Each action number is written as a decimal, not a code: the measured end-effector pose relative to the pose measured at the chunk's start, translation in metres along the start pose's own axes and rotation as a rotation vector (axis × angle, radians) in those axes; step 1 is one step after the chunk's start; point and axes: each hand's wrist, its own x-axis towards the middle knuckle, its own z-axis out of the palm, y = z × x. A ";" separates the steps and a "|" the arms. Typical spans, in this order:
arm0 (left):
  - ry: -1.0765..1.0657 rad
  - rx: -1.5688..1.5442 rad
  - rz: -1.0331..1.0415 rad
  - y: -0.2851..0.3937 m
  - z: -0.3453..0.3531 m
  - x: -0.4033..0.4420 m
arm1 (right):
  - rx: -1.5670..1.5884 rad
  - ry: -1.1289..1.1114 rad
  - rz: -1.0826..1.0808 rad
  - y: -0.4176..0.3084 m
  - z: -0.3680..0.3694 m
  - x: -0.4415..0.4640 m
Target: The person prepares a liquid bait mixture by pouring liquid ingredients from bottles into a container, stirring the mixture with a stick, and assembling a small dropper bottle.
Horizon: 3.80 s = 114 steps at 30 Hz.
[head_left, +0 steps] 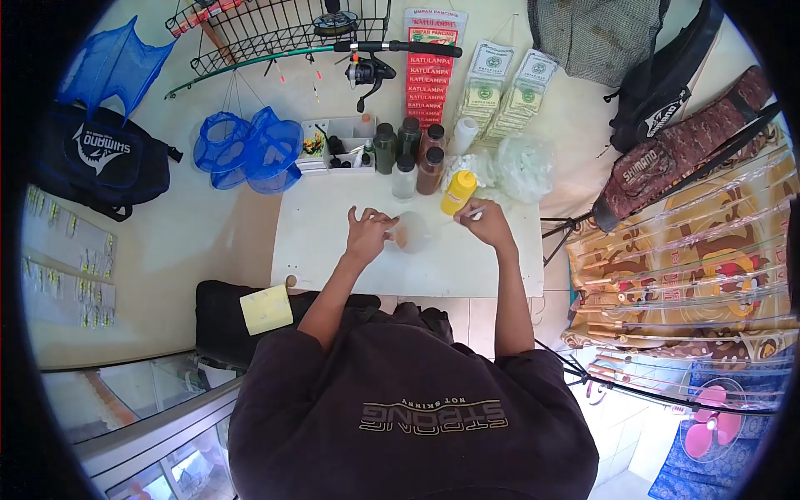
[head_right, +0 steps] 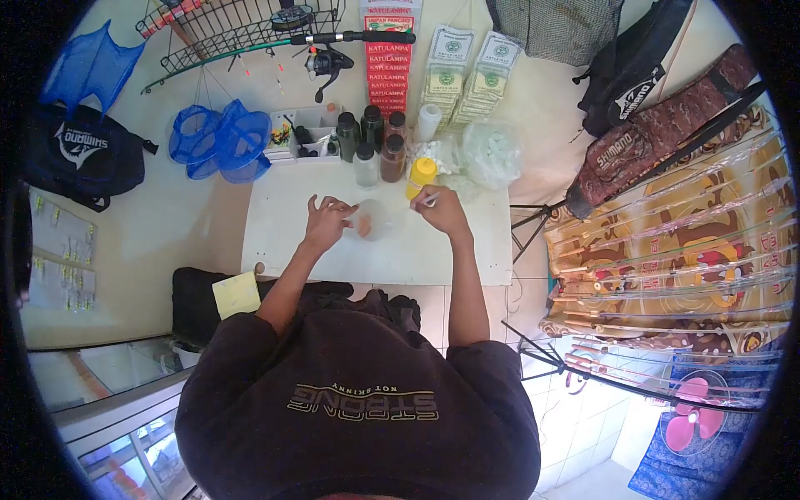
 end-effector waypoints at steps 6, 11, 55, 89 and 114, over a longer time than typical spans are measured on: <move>0.002 0.003 0.004 0.001 -0.001 -0.001 | 0.026 -0.049 0.023 -0.002 -0.002 -0.002; -0.002 -0.009 -0.008 0.001 -0.001 -0.003 | -0.038 0.023 -0.030 -0.009 0.000 -0.006; 0.033 -0.063 0.005 -0.004 0.002 -0.004 | 0.026 -0.077 -0.053 -0.004 0.001 0.002; -0.014 -0.097 -0.028 -0.008 -0.001 -0.003 | 0.065 -0.106 -0.049 0.004 0.008 0.008; 0.108 -0.020 0.112 -0.018 0.015 -0.003 | 0.009 0.079 -0.015 0.003 0.007 0.009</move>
